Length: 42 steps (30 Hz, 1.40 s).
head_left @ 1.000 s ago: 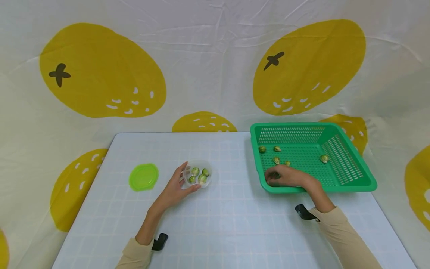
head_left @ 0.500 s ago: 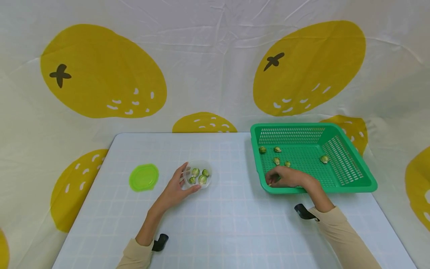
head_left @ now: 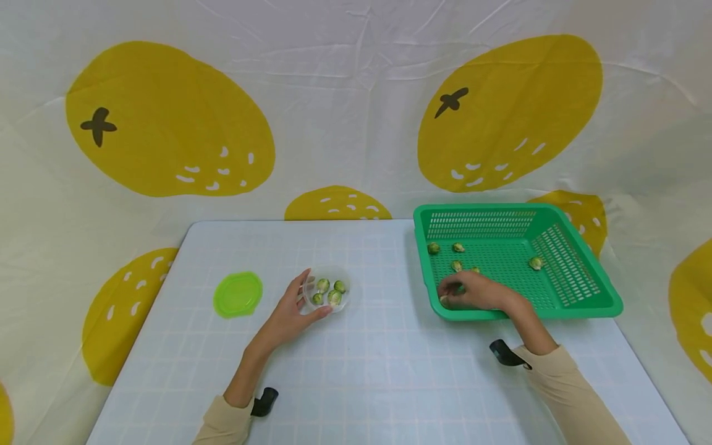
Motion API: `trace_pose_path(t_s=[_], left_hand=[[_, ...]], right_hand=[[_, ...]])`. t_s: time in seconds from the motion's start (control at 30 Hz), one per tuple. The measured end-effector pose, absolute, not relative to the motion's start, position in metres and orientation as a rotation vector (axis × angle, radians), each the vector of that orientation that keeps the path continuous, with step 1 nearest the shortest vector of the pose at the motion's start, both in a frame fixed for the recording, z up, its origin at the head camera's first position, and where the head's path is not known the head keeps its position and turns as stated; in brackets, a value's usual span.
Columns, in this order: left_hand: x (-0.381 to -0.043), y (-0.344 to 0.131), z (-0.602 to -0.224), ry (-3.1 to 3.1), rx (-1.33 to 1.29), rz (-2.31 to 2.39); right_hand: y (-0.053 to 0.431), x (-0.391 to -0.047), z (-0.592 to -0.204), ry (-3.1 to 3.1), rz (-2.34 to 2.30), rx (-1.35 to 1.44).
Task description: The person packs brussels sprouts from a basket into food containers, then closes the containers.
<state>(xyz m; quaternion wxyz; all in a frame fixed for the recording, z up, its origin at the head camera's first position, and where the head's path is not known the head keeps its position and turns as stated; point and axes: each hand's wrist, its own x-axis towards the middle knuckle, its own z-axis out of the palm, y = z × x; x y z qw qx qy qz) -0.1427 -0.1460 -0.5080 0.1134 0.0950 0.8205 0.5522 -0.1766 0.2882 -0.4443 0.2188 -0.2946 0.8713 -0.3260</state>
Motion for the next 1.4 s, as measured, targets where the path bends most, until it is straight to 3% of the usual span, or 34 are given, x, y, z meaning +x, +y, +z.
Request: trace_pose_path(t_s=[1.4], left_hand=[[-0.143,-0.146,-0.509,2.41,0.28,1.619]], right_hand=[[0.284,-0.164,-0.437,2.98,-1.287,-0.804]])
